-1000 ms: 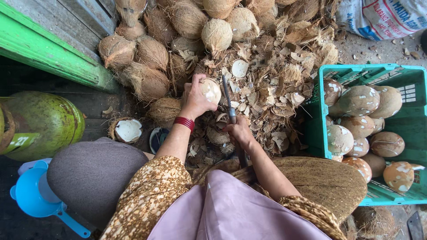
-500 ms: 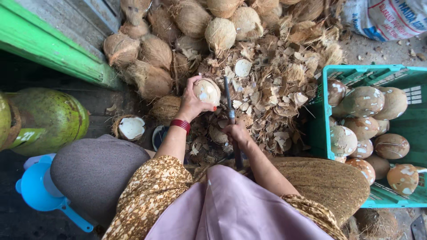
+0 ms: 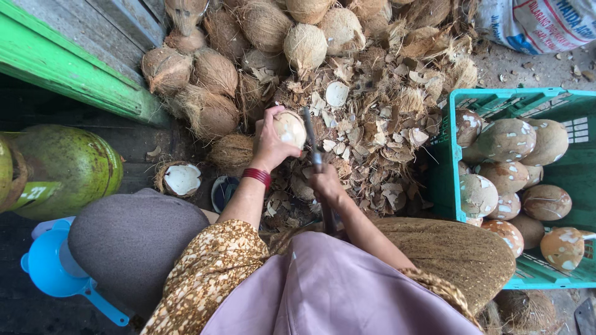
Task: The person sits on a low stool and uses a machete to peel the husk off several coconuts. They rotate each coconut by hand, strike the husk with the blade, and place the peeled coconuts into a green crate.
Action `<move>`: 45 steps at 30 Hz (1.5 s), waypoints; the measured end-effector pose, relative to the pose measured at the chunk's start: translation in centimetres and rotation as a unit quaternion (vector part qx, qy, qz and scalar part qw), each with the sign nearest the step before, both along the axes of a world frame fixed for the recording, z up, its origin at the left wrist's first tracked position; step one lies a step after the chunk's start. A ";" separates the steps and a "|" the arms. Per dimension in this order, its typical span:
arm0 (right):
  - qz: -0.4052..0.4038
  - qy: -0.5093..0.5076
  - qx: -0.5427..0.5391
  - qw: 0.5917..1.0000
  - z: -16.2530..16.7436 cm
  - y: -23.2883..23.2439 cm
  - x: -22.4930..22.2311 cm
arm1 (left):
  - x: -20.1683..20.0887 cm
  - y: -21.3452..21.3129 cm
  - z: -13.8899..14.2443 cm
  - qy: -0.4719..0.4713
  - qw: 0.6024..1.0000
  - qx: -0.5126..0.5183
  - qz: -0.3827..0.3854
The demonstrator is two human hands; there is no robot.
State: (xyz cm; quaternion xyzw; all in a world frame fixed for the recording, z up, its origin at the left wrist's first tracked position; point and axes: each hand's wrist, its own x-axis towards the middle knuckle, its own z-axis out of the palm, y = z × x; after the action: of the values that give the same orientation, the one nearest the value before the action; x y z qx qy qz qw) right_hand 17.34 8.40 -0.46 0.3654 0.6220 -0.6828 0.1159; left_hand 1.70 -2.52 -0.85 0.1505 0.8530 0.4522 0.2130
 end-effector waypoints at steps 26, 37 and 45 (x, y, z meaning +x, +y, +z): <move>-0.163 0.252 0.075 0.951 3.2 8.3 4.2 | -0.5 1.0 0.7 -0.025 0.990 -0.128 -0.048; 0.060 -0.024 0.147 0.987 2.6 1.0 -0.3 | -0.7 1.4 0.2 0.126 0.990 -0.045 -0.052; 0.036 0.217 0.215 0.952 2.1 0.7 2.0 | -0.3 1.5 1.0 0.076 0.983 -0.149 -0.071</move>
State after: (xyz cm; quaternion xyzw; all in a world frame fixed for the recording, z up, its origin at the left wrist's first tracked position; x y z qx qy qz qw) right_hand 19.37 9.11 1.61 0.2023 0.7767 -0.5913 -0.0784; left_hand 1.43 -1.00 0.14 0.2119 0.9115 0.2911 0.1989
